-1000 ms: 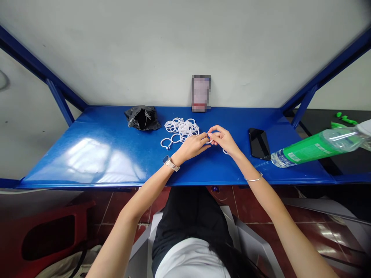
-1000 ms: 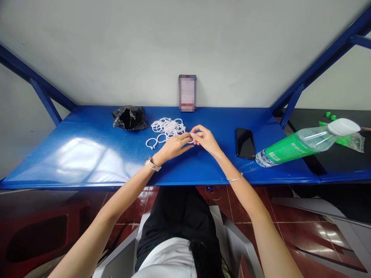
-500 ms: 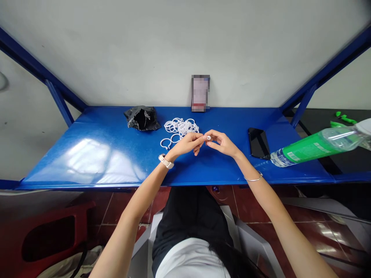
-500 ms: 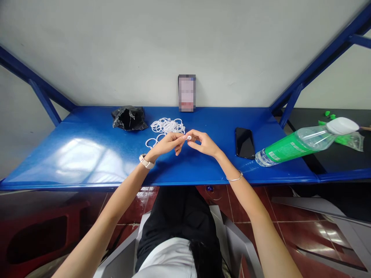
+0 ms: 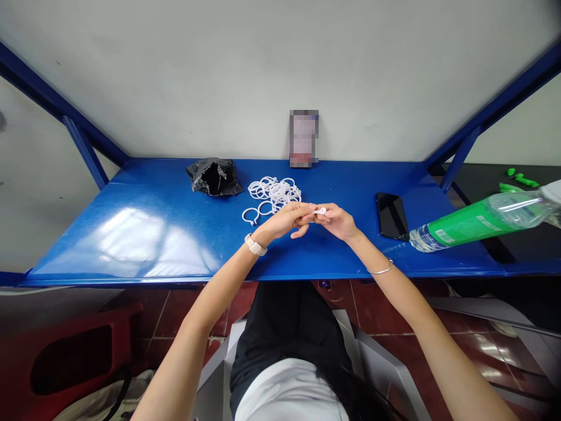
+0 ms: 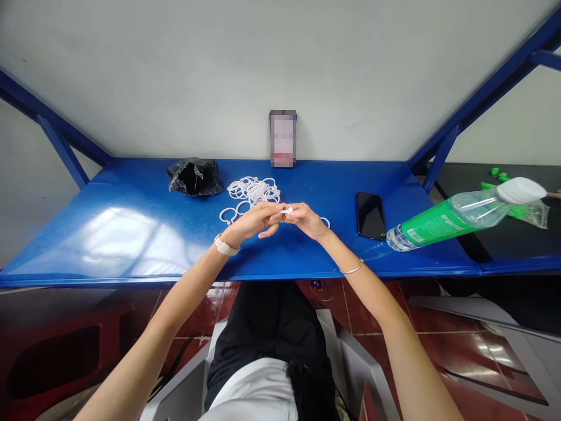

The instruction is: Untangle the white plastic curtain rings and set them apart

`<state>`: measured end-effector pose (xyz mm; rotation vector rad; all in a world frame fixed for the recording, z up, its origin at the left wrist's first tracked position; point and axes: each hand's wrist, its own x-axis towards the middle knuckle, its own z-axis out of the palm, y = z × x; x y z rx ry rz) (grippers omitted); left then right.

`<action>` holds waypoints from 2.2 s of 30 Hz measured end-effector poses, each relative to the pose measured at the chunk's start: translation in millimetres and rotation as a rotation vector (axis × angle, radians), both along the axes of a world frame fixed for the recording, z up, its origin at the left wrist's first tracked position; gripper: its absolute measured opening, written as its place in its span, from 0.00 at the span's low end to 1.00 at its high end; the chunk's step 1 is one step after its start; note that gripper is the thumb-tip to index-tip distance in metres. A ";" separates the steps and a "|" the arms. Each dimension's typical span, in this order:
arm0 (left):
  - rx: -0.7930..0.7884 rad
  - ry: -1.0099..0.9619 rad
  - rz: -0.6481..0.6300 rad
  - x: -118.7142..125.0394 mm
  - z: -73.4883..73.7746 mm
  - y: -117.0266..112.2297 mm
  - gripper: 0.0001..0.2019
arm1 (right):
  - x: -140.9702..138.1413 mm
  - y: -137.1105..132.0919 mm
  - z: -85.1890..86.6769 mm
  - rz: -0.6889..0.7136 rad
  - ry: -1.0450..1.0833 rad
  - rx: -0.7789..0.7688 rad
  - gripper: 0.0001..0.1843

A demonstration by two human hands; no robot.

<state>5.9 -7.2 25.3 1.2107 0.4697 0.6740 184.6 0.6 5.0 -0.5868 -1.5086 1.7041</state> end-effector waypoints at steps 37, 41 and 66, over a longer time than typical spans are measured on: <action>0.940 1.230 0.772 -19.7 -13.4 16.8 0.12 | 74.7 19.4 5.6 -0.179 -1.319 0.419 0.07; 0.973 1.204 0.782 -17.2 -9.4 13.1 0.13 | 64.4 19.2 6.8 -0.185 -1.320 0.406 0.01; 0.348 0.293 0.169 -5.6 -10.2 9.0 0.25 | 13.9 0.0 12.5 -0.218 -0.336 0.167 0.19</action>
